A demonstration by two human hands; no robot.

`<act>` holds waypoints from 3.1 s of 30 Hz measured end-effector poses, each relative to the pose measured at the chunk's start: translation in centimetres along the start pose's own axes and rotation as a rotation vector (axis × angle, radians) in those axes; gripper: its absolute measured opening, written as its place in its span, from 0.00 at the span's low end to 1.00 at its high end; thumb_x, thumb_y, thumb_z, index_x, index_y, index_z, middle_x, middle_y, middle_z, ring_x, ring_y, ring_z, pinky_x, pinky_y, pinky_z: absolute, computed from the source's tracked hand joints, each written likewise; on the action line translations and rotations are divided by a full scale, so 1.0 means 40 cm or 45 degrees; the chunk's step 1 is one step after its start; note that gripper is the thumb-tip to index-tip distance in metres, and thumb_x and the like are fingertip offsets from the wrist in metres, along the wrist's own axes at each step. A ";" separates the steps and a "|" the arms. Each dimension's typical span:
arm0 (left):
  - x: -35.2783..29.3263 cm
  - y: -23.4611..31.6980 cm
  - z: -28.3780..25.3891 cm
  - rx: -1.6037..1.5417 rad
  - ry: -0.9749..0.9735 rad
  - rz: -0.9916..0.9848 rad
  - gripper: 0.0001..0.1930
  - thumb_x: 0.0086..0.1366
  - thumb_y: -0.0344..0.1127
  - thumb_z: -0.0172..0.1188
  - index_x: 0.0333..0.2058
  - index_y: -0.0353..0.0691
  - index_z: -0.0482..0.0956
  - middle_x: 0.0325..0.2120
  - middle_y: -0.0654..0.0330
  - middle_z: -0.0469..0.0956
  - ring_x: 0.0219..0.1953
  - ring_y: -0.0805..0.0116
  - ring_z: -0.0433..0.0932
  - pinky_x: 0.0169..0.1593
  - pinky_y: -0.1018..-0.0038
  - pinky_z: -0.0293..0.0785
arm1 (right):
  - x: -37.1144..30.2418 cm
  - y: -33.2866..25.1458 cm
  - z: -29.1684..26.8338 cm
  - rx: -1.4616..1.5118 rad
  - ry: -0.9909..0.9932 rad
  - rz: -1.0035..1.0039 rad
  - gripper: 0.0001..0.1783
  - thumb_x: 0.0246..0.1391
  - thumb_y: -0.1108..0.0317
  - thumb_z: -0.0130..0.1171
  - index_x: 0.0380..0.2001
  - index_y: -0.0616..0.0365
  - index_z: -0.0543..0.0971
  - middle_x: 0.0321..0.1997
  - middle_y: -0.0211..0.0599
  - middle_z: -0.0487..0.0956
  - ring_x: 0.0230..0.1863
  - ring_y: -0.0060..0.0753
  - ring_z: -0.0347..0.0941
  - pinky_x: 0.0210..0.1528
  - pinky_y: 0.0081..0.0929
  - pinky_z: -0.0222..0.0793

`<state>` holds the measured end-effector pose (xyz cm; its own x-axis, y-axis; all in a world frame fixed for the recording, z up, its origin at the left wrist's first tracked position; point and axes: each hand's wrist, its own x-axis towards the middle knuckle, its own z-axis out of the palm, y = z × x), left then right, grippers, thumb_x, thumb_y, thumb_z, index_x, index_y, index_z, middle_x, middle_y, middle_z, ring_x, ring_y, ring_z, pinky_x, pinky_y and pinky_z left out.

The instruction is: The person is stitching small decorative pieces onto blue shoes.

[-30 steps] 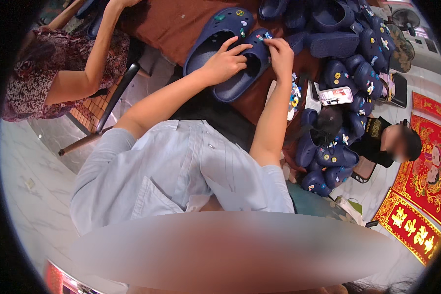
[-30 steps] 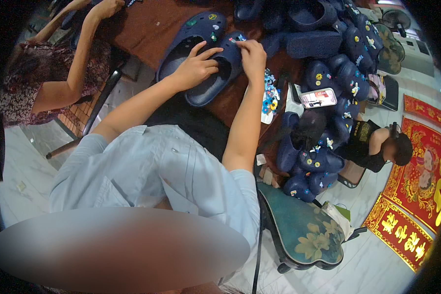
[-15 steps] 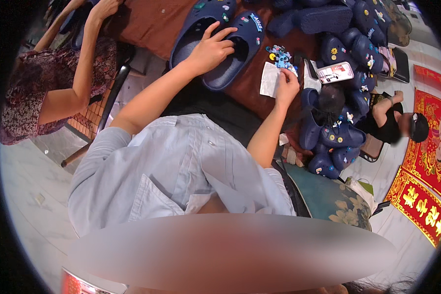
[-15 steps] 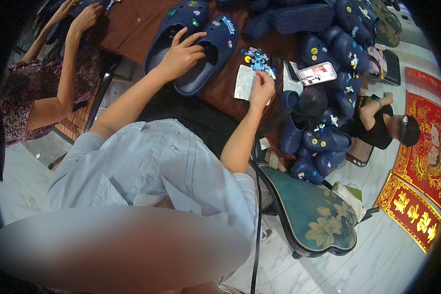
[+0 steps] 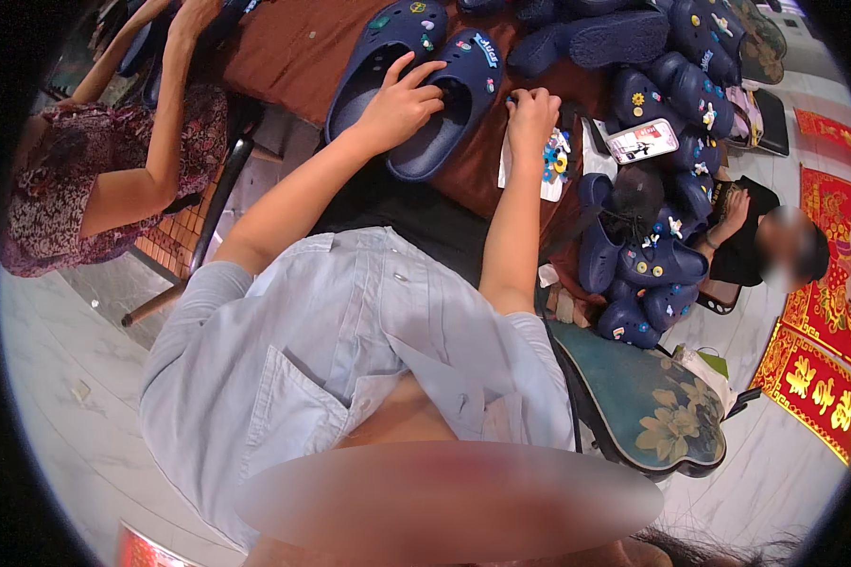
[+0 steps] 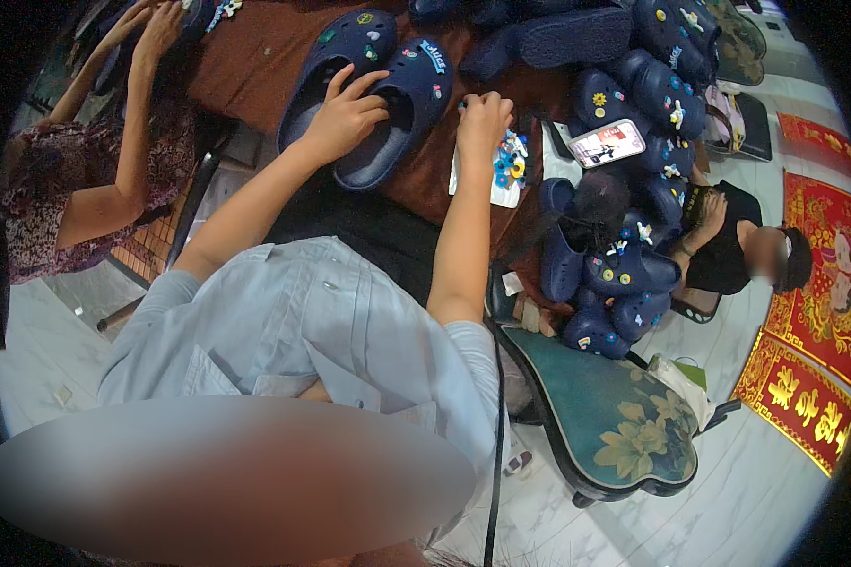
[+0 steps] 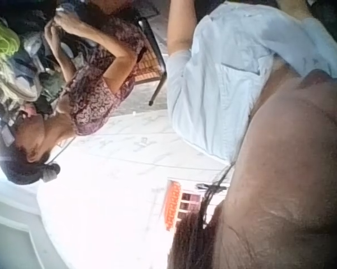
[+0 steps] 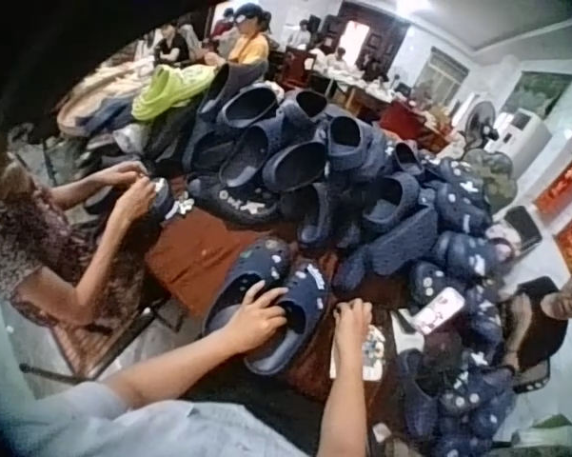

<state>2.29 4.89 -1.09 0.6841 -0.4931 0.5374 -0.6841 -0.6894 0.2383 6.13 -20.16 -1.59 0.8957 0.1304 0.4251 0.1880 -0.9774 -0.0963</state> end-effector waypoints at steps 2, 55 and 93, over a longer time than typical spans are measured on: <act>0.001 0.000 0.001 0.028 0.006 -0.027 0.10 0.48 0.30 0.65 0.32 0.48 0.85 0.39 0.70 0.80 0.66 0.65 0.62 0.70 0.51 0.41 | 0.002 0.000 0.001 -0.008 -0.010 0.016 0.14 0.40 0.70 0.71 0.34 0.52 0.84 0.38 0.35 0.77 0.46 0.45 0.68 0.49 0.41 0.66; -0.006 -0.008 0.006 0.024 0.026 -0.004 0.08 0.52 0.33 0.58 0.31 0.47 0.84 0.38 0.71 0.80 0.64 0.63 0.65 0.71 0.52 0.42 | 0.145 -0.162 -0.049 0.971 -0.136 -0.159 0.06 0.47 0.75 0.65 0.31 0.61 0.83 0.34 0.41 0.82 0.37 0.40 0.79 0.43 0.31 0.72; 0.006 0.002 0.012 0.096 -0.042 -0.032 0.06 0.56 0.34 0.59 0.30 0.49 0.85 0.38 0.72 0.81 0.62 0.66 0.67 0.70 0.52 0.43 | 0.159 -0.155 -0.028 0.470 -0.263 -0.461 0.11 0.52 0.71 0.55 0.33 0.50 0.87 0.41 0.39 0.81 0.50 0.47 0.71 0.54 0.41 0.68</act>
<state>2.54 4.48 -1.32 0.7096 -0.4918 0.5046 -0.6465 -0.7392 0.1887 10.22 -13.44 2.72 0.8010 0.5135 0.3077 0.5940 -0.7457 -0.3017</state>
